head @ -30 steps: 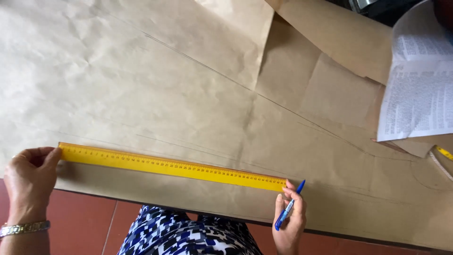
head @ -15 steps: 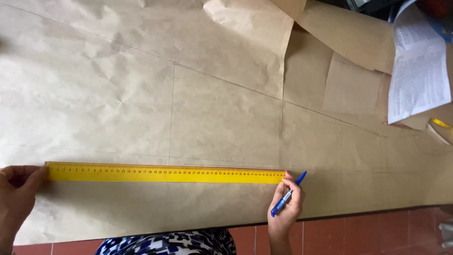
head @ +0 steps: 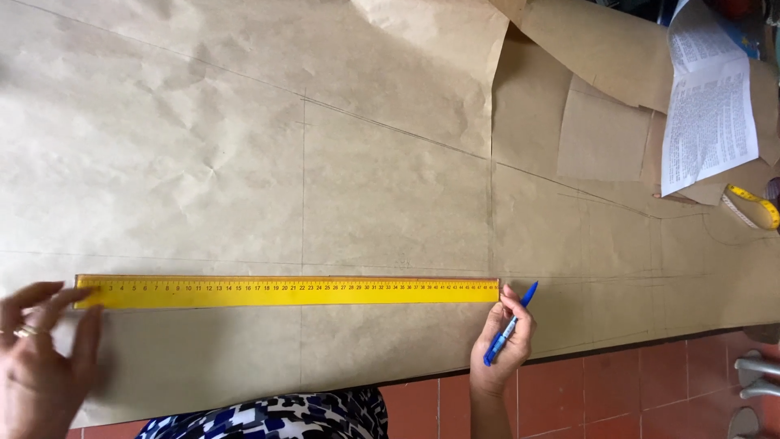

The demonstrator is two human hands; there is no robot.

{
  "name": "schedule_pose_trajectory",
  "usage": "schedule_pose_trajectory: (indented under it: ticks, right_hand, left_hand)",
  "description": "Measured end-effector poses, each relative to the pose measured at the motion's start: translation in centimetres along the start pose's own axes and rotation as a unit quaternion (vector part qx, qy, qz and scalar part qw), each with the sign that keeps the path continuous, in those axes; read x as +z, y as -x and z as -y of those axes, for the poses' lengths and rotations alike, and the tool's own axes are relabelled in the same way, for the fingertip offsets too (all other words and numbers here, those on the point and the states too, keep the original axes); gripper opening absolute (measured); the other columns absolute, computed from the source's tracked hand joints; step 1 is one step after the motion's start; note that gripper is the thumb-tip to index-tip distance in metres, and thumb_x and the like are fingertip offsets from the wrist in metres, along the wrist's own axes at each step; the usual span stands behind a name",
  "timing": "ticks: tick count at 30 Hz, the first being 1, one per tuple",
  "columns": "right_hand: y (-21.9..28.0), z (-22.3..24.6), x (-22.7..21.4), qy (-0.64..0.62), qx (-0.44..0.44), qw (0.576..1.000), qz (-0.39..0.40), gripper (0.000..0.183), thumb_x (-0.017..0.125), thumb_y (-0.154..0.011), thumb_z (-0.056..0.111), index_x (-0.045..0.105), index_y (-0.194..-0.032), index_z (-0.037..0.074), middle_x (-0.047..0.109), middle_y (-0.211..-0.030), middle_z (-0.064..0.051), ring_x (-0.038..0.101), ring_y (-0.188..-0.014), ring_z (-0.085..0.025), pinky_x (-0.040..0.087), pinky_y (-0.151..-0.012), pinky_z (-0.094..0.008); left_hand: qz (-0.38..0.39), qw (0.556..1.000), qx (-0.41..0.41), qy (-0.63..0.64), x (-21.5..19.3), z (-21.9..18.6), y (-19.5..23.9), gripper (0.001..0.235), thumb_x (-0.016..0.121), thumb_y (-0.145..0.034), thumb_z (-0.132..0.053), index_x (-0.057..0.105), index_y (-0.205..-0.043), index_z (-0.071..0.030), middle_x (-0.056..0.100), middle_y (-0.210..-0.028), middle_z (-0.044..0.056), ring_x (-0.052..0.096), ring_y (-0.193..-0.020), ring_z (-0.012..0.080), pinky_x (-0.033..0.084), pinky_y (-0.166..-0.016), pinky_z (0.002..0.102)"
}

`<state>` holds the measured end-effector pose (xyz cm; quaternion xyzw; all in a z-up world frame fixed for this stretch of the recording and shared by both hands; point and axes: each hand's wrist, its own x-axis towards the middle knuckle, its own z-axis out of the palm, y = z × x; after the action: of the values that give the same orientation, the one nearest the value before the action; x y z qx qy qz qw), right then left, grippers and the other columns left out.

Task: The person uses a yellow ruler and a blue marker to draw straight lines on a large sheet of brown paper. They repeatedly reposition the ruler and draw lines to create a pattern layout on the paper.

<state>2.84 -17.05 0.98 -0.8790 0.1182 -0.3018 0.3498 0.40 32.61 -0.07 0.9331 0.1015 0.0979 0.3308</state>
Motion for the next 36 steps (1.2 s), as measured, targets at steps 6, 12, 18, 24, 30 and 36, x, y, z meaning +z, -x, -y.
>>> schedule_pose_trajectory:
  ticks: [6,12,18,24,30,36]
  right_hand:
    - [0.1,0.5,0.0,0.015,0.004,1.000,-0.013,0.011,0.054,-0.098,-0.001,0.059,-0.108,0.002,0.063,-0.115,-0.016,0.065,-0.110,-0.027,0.052,-0.097,-0.032]
    - [0.2,0.1,0.1,0.009,0.002,1.000,-0.005,0.012,0.057,-0.097,-0.004,0.060,-0.106,0.003,0.064,-0.114,-0.014,0.065,-0.111,-0.024,0.052,-0.097,-0.029]
    - [0.1,0.0,0.1,0.007,-0.016,1.000,0.000,0.012,0.056,-0.096,-0.005,0.060,-0.106,0.002,0.064,-0.112,-0.013,0.065,-0.110,-0.024,0.052,-0.099,-0.032]
    - [0.0,-0.3,0.1,-0.005,-0.017,1.000,0.006,0.015,0.054,-0.096,-0.006,0.060,-0.106,0.002,0.062,-0.112,-0.013,0.065,-0.110,-0.025,0.052,-0.101,-0.035]
    - [-0.1,0.1,0.1,-0.007,-0.023,1.000,0.011,0.015,0.055,-0.095,-0.008,0.059,-0.107,0.000,0.062,-0.112,-0.014,0.065,-0.111,-0.026,0.053,-0.102,-0.036]
    - [-0.1,0.0,0.2,-0.008,-0.029,1.000,0.009,0.014,0.055,-0.095,-0.007,0.059,-0.106,-0.001,0.061,-0.111,-0.014,0.065,-0.110,-0.026,0.054,-0.101,-0.036]
  left_hand:
    - [-0.041,0.964,0.188,-0.181,-0.6,-2.3,1.6,0.038,0.071,-0.096,-0.009,0.069,-0.133,-0.004,0.062,-0.149,0.025,0.063,-0.136,0.0418,0.047,-0.119,0.054]
    - [-0.047,0.974,0.187,-0.122,0.2,-1.2,1.9,0.036,0.069,-0.097,-0.003,0.068,-0.132,0.004,0.061,-0.148,0.029,0.060,-0.138,0.0471,0.042,-0.123,0.056]
    - [-0.043,0.980,0.190,-0.035,0.8,-1.2,1.7,0.033,0.064,-0.097,0.006,0.065,-0.129,0.012,0.056,-0.147,0.036,0.053,-0.140,0.0552,0.038,-0.127,0.059]
    - [-0.034,0.984,0.172,0.021,1.5,-0.3,2.1,0.034,0.059,-0.096,0.012,0.060,-0.130,0.016,0.049,-0.151,0.039,0.045,-0.146,0.0591,0.035,-0.130,0.059]
    - [-0.026,0.987,0.152,0.041,1.5,-1.2,2.2,0.036,0.058,-0.095,0.017,0.057,-0.131,0.019,0.046,-0.152,0.040,0.040,-0.149,0.0599,0.031,-0.133,0.062]
    - [-0.027,0.987,0.154,0.037,1.7,-0.9,2.3,0.035,0.058,-0.095,0.018,0.058,-0.130,0.020,0.046,-0.151,0.041,0.042,-0.148,0.0611,0.033,-0.133,0.061]
